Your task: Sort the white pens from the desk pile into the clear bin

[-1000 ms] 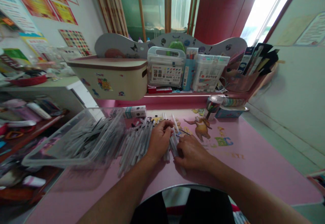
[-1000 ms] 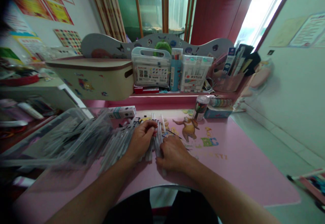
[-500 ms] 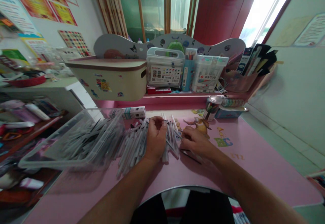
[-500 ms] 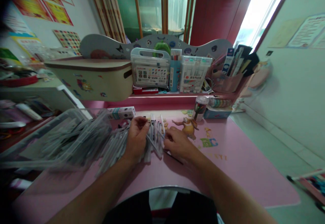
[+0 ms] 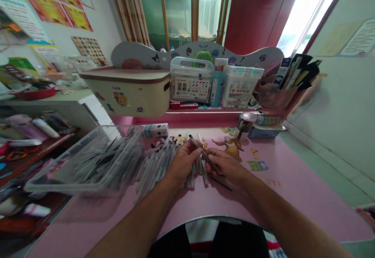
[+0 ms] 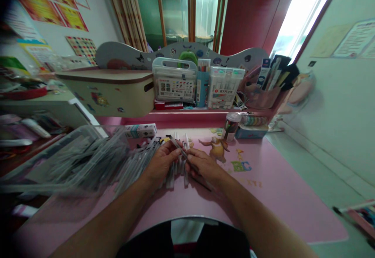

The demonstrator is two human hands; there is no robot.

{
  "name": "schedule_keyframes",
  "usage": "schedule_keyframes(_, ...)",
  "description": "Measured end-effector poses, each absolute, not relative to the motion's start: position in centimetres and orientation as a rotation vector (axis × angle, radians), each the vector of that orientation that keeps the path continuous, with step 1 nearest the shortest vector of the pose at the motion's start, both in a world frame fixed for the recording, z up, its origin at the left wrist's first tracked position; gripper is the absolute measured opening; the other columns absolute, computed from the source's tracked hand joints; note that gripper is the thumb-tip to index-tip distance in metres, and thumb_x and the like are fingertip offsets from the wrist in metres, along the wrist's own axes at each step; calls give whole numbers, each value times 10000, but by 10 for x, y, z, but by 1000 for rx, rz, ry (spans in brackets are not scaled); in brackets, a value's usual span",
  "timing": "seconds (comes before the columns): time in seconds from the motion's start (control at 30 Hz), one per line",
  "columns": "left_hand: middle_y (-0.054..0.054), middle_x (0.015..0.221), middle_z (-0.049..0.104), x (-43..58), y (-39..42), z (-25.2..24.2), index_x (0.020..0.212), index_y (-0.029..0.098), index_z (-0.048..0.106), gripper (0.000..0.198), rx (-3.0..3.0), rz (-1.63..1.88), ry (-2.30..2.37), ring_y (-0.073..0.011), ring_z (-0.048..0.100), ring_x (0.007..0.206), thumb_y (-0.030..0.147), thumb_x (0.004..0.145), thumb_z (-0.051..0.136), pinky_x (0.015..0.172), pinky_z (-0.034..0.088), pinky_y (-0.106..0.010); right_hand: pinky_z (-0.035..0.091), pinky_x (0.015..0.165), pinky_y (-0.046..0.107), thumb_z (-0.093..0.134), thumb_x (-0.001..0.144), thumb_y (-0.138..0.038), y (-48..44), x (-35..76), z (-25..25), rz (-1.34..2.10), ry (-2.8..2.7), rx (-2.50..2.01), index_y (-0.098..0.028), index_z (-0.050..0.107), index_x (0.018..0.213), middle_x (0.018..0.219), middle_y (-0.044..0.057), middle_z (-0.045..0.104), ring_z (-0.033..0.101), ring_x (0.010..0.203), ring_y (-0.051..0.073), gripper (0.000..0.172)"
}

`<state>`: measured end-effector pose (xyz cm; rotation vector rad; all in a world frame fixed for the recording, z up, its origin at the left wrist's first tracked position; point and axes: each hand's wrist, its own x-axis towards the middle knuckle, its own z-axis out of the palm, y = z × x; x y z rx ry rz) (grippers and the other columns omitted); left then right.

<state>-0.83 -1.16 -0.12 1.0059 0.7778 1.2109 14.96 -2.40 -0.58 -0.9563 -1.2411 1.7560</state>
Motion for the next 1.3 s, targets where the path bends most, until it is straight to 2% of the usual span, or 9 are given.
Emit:
schedule_keyframes(0.13, 1, 806, 652, -7, -14, 0, 912, 190, 611, 253, 989, 1172, 744, -91, 567, 574, 298, 741, 763, 546, 453, -211, 276, 415, 177, 650, 845, -380, -24, 148, -13, 1795, -1177, -933, -152, 618, 804, 613, -11, 556, 413, 468, 65, 234)
schedule_keyframes(0.27, 3, 726, 630, -6, -14, -4, 920, 179, 614, 233, 991, 1137, 738, -84, 541, 546, 348, 792, 712, 512, 405, -189, 235, 397, 176, 724, 774, -362, -26, 146, -13, 1838, -1071, -901, -153, 643, 844, 585, -32, 533, 369, 441, 57, 235)
schedule_keyframes(0.37, 17, 644, 597, -5, -12, -8, 855, 166, 628, 214, 1039, 1170, 771, -68, 500, 517, 363, 808, 697, 506, 387, -174, 336, 453, 187, 753, 740, -340, -28, 143, -8, 1883, -992, -825, -165, 663, 916, 654, -21, 565, 420, 486, 69, 263)
schedule_keyframes(0.47, 30, 603, 576, -5, -11, -8, 844, 169, 633, 221, 1032, 1191, 768, -76, 503, 517, 370, 794, 710, 543, 430, -187, 431, 555, 225, 740, 753, -348, -29, 139, -5, 1898, -989, -772, -173, 671, 964, 750, 11, 611, 519, 587, 108, 283)
schedule_keyframes(0.7, 13, 660, 617, -5, -13, -3, 839, 160, 636, 192, 1013, 1195, 729, -80, 525, 545, 330, 787, 712, 580, 451, -202, 452, 657, 250, 726, 767, -364, -26, 138, -11, 1836, -1051, -745, -163, 671, 984, 753, 13, 601, 560, 701, 139, 301)
schedule_keyframes(0.87, 10, 664, 616, -6, -13, -3, 841, 158, 634, 168, 1051, 1210, 748, -87, 530, 578, 309, 800, 695, 613, 451, -206, 440, 608, 256, 688, 797, -422, -24, 142, -12, 1778, -1154, -855, -168, 667, 960, 668, -4, 557, 537, 634, 142, 302)
schedule_keyframes(1.0, 2, 668, 624, -7, -16, 3, 851, 163, 643, 148, 1127, 1221, 796, -100, 544, 585, 308, 825, 661, 619, 461, -222, 415, 562, 237, 639, 840, -456, -24, 144, -15, 1707, -1262, -925, -173, 654, 961, 689, -8, 558, 497, 584, 120, 309)
schedule_keyframes(1.2, -6, 663, 616, -10, -18, 12, 800, 165, 657, 135, 1255, 1229, 834, -106, 547, 602, 296, 831, 648, 621, 465, -220, 458, 625, 260, 567, 888, -505, -25, 146, -18, 1658, -1385, -997, -180, 638, 938, 740, 10, 581, 561, 671, 150, 337)
schedule_keyframes(1.3, -4, 728, 661, -13, -12, 9, 877, 178, 615, 180, 1119, 1285, 836, -87, 536, 561, 328, 804, 681, 557, 445, -202, 456, 626, 249, 611, 858, -508, -23, 149, -12, 1611, -1417, -993, -183, 628, 905, 785, 12, 582, 562, 706, 146, 329)
